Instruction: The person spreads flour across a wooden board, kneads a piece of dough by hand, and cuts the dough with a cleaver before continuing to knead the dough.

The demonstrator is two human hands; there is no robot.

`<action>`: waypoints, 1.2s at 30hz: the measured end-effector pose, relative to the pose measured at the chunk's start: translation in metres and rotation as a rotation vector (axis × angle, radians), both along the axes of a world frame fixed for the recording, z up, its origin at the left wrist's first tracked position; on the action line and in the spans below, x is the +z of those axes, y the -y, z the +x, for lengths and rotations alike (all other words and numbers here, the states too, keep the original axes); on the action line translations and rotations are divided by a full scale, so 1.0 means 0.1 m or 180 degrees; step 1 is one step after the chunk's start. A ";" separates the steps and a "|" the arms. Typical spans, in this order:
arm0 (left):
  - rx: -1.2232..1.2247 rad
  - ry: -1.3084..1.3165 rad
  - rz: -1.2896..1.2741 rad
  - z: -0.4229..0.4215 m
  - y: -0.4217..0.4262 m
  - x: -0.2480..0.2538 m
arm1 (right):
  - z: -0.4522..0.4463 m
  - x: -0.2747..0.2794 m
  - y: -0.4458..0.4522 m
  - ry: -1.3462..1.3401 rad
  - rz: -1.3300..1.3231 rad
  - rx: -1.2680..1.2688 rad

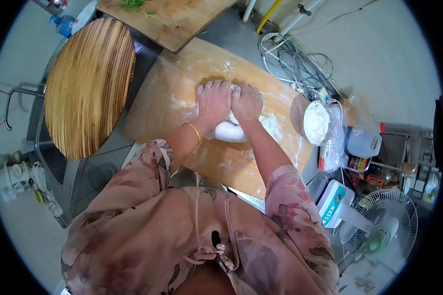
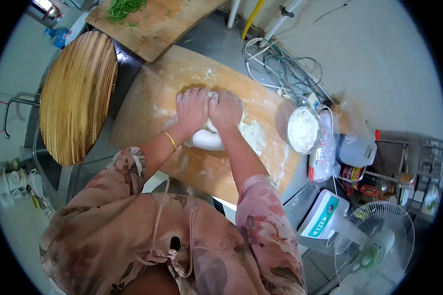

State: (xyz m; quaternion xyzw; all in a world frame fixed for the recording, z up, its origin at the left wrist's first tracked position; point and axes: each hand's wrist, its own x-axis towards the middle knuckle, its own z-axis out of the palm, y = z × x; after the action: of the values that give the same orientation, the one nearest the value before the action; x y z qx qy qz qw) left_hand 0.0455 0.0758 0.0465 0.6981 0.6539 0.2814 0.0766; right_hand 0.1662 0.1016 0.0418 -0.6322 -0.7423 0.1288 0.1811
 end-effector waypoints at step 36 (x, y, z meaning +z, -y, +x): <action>-0.0282 0.0159 -0.1907 0.20 0.39 0.23 | 0.58 -0.21 1.25 -0.3452 -0.1628 -0.2393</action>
State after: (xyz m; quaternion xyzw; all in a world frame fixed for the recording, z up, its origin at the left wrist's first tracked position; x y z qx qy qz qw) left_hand 0.0654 0.0364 0.0699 0.6651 0.6746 0.0895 0.3074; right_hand 0.2239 -0.0232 0.0210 -0.7151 -0.2253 0.5246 0.4033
